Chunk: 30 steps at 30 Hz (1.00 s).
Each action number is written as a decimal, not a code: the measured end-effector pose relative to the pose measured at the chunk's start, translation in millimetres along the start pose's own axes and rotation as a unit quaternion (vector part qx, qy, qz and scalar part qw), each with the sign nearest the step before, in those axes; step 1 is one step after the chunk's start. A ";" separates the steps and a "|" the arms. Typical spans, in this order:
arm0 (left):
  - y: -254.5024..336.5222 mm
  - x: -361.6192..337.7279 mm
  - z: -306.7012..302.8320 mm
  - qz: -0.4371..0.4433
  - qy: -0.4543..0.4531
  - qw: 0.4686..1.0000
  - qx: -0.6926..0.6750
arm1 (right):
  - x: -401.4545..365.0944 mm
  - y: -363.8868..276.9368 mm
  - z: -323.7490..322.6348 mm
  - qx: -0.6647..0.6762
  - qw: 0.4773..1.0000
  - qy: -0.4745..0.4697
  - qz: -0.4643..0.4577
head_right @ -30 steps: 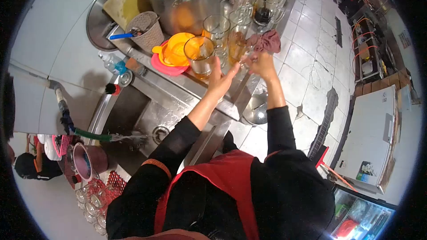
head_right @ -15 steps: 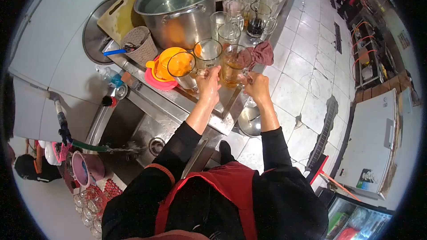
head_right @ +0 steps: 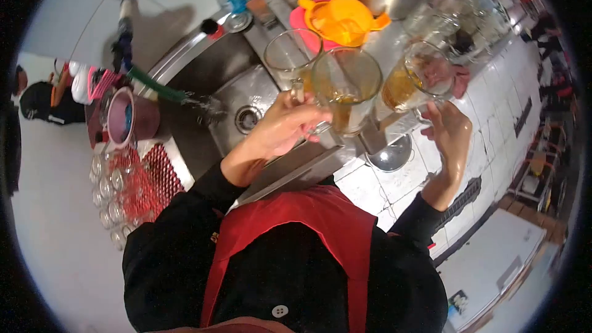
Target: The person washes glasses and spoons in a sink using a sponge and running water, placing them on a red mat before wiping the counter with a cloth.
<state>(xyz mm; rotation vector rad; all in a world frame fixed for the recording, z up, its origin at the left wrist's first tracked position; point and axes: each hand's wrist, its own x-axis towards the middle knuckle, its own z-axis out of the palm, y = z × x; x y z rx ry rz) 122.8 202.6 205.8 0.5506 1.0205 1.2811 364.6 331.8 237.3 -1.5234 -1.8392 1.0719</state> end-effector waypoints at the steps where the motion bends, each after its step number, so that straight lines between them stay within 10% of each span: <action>1: 4.6 -13.9 -12.9 -0.020 0.019 0.999 0.022 | -5.1 -10.0 3.1 -0.001 1.000 -0.023 -0.010; 13: -35.7 -43.9 -186.3 -0.115 0.255 0.958 0.068 | -34.5 -84.8 129.8 0.013 0.940 -0.316 -0.127; 18: -74.5 -10.9 -253.4 -0.062 0.261 0.963 0.029 | -33.5 -68.6 219.0 -0.043 0.919 -0.391 -0.014; 30: -153.4 55.1 -342.4 0.071 0.366 0.928 -0.013 | -0.8 46.8 410.9 -0.085 0.938 -0.295 0.163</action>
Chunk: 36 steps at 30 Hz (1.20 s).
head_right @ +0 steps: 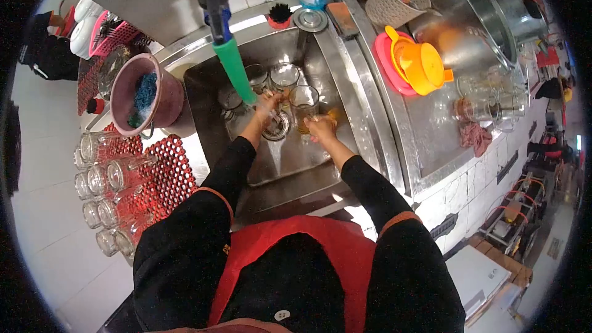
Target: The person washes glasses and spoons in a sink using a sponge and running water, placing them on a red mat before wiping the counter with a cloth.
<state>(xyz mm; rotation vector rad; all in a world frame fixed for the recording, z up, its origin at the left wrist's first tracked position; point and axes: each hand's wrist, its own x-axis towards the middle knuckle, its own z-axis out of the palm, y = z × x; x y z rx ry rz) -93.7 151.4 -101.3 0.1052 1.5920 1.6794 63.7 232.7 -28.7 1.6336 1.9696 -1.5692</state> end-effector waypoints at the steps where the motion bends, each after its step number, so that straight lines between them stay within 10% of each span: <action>1: -13.7 13.5 -5.0 0.010 0.018 0.999 0.039 | 8.7 4.2 5.9 0.023 1.000 0.015 0.006; 4: -46.6 43.0 -11.1 -0.038 0.069 0.997 0.002 | 34.5 15.6 19.3 0.038 0.999 0.024 -0.004; 8: -65.9 58.2 -27.3 0.149 -0.018 0.988 0.043 | 61.4 32.1 32.0 0.132 0.989 0.067 0.024; 11: -53.1 45.0 -19.8 0.071 0.016 0.994 0.080 | 73.0 36.8 41.4 0.244 0.968 0.058 0.015; 16: 9.1 -5.4 -3.6 0.064 0.036 0.996 0.053 | 120.0 73.6 55.9 0.092 0.994 0.026 -0.044; 19: -110.9 63.6 -47.3 0.123 -0.025 0.972 0.197 | 177.4 125.6 76.7 0.000 0.996 0.059 -0.069; 20: -80.4 41.8 -29.8 -0.087 0.035 0.973 0.209 | 141.4 84.4 59.6 -0.125 0.990 0.038 -0.044; 21: -50.1 36.7 -13.4 -0.064 0.069 0.907 0.410 | 155.1 96.5 58.7 -0.087 0.993 -0.024 -0.071; 22: -60.1 26.1 -24.5 -0.021 0.030 0.960 0.279 | 156.9 85.6 61.7 -0.285 0.954 0.005 -0.093; 27: 52.3 -38.2 -6.2 -0.016 0.052 0.911 0.408 | 152.4 63.9 59.5 -0.224 0.974 0.023 -0.025; 33: 29.8 -39.0 1.8 -0.011 0.175 0.938 0.299 | 78.3 23.9 31.3 -0.240 0.970 0.036 -0.008; 36: 67.8 -67.2 16.8 -0.041 0.121 0.978 0.168 | 4.1 -5.9 2.9 0.016 0.999 -0.019 -0.043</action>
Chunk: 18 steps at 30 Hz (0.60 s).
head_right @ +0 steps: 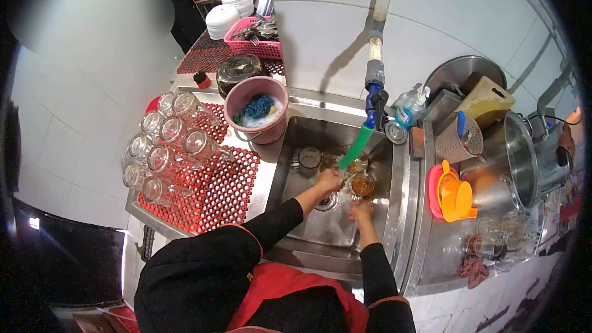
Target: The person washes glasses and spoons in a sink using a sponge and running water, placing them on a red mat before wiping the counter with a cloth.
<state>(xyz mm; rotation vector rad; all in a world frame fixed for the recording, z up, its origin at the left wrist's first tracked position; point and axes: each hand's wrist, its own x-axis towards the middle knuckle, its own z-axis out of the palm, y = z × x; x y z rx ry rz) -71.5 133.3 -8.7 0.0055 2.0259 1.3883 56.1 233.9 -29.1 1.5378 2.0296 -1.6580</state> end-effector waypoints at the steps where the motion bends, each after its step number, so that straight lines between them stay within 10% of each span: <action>1: 6.0 -4.0 3.1 0.021 -0.043 0.992 -0.121 | -11.5 -1.9 -7.8 0.042 0.996 -0.069 -0.045; 4: 39.2 -36.1 -2.6 0.078 -0.113 0.970 -0.198 | -62.1 -4.5 -38.4 0.092 0.971 -0.153 -0.160; 7: 83.6 -89.1 -26.0 0.185 -0.069 0.980 0.026 | -136.2 -30.5 -88.7 0.049 0.974 -0.125 -0.184; 9: 105.8 -108.8 -44.7 0.183 0.048 0.965 0.181 | -150.0 -19.9 -124.6 0.089 0.966 -0.063 -0.236; 12: 106.2 -106.3 -70.5 0.396 0.005 0.894 -0.212 | -168.3 -5.9 -197.1 0.058 0.950 0.140 -0.273; 13: 123.8 -114.3 -72.0 0.295 0.063 0.928 -0.217 | -163.7 7.6 -222.1 0.078 0.941 0.204 -0.259; 18: 150.9 -83.4 -132.1 0.371 -0.059 0.924 0.078 | -148.0 72.3 -325.5 0.126 0.887 0.396 -0.199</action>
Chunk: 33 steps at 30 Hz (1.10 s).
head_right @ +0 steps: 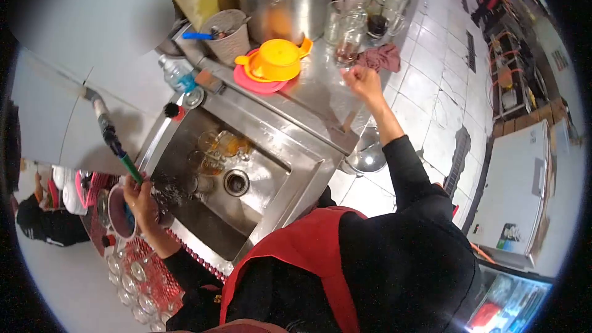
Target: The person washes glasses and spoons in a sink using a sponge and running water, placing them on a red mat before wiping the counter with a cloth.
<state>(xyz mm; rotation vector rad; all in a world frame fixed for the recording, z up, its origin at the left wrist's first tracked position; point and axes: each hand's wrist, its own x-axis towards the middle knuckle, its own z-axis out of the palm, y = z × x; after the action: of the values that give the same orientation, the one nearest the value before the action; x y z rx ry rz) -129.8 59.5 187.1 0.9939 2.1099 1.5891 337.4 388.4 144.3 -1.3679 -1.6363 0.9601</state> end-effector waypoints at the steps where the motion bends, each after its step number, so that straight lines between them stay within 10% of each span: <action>1: 21.9 -6.8 6.2 0.069 0.039 0.997 -0.017 | 15.9 10.5 -12.4 -0.025 0.999 0.036 0.000; 4: 79.0 -3.0 7.2 0.298 0.071 0.952 -0.015 | 60.5 36.6 -47.3 -0.042 0.988 0.150 0.009; 8: 141.6 12.1 18.3 0.302 0.067 0.951 0.004 | 126.7 45.1 -90.2 -0.195 0.948 0.251 0.021; 10: 153.1 25.5 8.9 0.236 -0.096 0.932 0.258 | 161.9 60.8 -104.8 0.120 0.990 -0.020 -0.064; 13: 169.7 29.4 17.2 0.262 -0.132 0.913 0.284 | 178.6 38.3 -90.7 -0.085 0.988 -0.121 -0.046; 18: 158.2 39.1 -4.5 0.206 -0.240 0.937 0.145 | 214.1 72.6 -66.8 -0.008 0.984 -0.172 -0.042; 20: 152.9 42.0 2.3 0.169 -0.216 0.959 0.077 | 240.6 104.0 -64.3 0.232 0.941 -0.243 -0.048; 28: 171.1 57.2 77.3 0.212 0.101 0.847 0.477 | 236.1 102.5 -46.0 0.143 0.971 -0.183 0.059; 33: 156.9 63.9 83.8 0.105 0.180 0.877 0.434 | 210.3 93.4 -50.7 0.331 0.911 -0.232 0.080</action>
<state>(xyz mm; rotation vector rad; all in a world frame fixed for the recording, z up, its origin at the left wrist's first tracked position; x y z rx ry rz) -70.2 185.0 315.1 1.2724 3.1912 0.8924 396.6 612.3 100.5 -0.8413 -1.3170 1.8445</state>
